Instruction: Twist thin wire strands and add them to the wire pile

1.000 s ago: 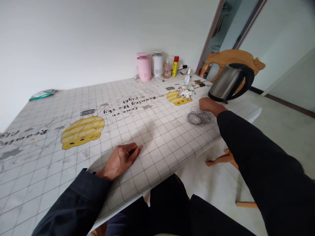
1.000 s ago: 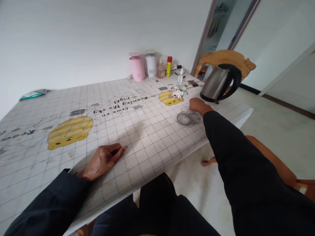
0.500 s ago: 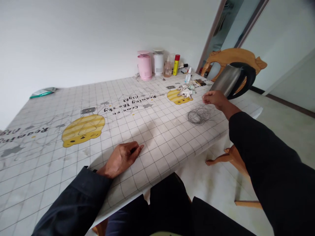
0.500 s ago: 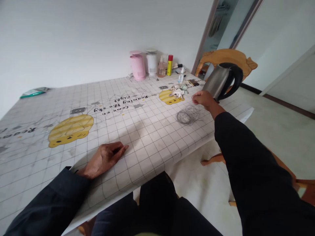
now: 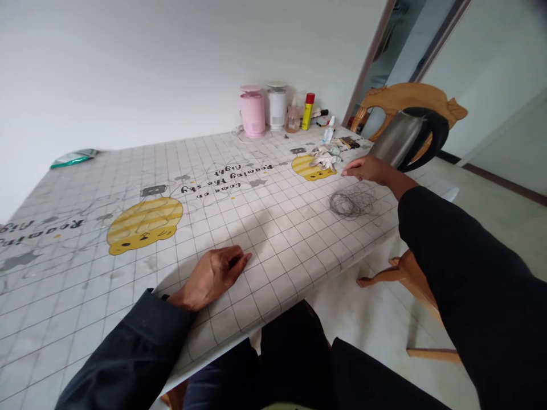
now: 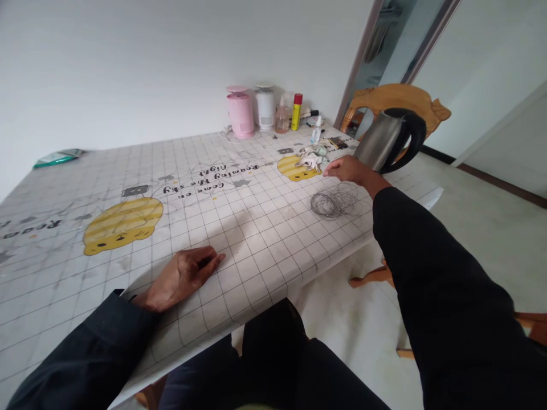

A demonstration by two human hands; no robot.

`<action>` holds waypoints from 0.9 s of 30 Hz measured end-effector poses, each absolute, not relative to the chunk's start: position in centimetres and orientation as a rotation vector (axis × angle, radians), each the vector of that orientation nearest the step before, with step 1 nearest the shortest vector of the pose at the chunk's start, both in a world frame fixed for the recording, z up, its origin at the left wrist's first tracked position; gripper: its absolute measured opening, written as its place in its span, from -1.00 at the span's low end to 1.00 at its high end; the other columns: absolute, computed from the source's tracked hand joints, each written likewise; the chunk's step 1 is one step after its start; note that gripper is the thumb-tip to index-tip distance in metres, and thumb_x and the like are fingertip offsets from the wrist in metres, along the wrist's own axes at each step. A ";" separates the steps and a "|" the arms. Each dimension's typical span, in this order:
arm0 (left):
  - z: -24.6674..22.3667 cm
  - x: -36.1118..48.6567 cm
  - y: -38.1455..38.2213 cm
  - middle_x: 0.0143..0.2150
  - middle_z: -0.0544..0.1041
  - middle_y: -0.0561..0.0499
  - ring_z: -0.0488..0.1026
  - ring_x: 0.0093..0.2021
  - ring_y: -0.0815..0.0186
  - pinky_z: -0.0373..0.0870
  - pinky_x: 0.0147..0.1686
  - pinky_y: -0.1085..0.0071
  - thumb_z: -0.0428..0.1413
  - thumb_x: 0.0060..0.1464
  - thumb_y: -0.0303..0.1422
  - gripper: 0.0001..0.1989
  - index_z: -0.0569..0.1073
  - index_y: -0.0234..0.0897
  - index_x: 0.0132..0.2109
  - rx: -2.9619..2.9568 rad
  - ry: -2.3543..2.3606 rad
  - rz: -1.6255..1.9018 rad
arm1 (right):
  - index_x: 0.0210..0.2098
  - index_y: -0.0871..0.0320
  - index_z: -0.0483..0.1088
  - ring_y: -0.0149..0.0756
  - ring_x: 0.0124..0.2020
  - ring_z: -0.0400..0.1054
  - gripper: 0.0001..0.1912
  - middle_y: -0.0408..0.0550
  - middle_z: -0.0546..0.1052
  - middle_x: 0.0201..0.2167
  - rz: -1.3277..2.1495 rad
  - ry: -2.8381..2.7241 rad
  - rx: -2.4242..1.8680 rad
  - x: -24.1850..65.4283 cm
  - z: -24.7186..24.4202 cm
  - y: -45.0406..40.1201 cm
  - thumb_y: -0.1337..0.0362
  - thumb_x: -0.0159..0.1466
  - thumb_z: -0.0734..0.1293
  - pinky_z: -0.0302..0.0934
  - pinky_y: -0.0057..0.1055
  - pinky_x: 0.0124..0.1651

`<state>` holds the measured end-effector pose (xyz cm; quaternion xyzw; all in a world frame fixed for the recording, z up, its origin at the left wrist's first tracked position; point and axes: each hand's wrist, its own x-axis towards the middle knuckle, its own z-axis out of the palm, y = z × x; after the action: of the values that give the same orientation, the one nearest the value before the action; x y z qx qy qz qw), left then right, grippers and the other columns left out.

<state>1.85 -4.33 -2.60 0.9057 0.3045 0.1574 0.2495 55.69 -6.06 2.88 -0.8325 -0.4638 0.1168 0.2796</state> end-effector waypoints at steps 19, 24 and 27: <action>-2.9 1.7 -4.2 -0.41 0.43 0.04 0.31 -0.43 0.34 0.12 -0.37 0.34 0.02 0.50 -0.25 -0.65 0.35 -0.22 -0.33 2.490 0.747 0.384 | -0.72 0.30 0.48 -0.46 -0.47 0.25 -0.61 0.03 0.59 -0.58 0.461 -1.820 -2.533 56.2 1.9 -2.4 0.83 0.03 0.44 0.04 -0.30 -0.20; -2.9 1.7 -4.2 -0.41 0.42 0.04 0.30 -0.43 0.34 0.12 -0.36 0.34 0.00 0.51 -0.21 -0.63 0.34 -0.22 -0.34 2.494 0.756 0.381 | -0.81 0.34 0.35 -0.49 -0.43 0.27 -0.57 0.20 0.61 -0.53 0.292 -1.761 -2.601 56.2 1.7 -2.5 0.83 -0.03 0.46 -0.01 -0.25 -0.20; -2.9 1.7 -4.2 -0.42 0.41 0.05 0.28 -0.44 0.35 0.11 -0.37 0.34 0.00 0.51 -0.18 -0.61 0.33 -0.21 -0.34 2.488 0.758 0.384 | -0.82 0.35 0.33 -0.54 -0.51 0.19 -0.56 0.10 0.54 -0.63 0.172 -1.713 -2.554 55.9 1.4 -3.3 0.83 -0.05 0.49 -0.05 -0.26 -0.26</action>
<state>1.70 -4.18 -2.95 0.9154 0.2790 0.1411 0.2534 55.90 -3.32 1.37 -0.8287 -0.5560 0.0557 0.0308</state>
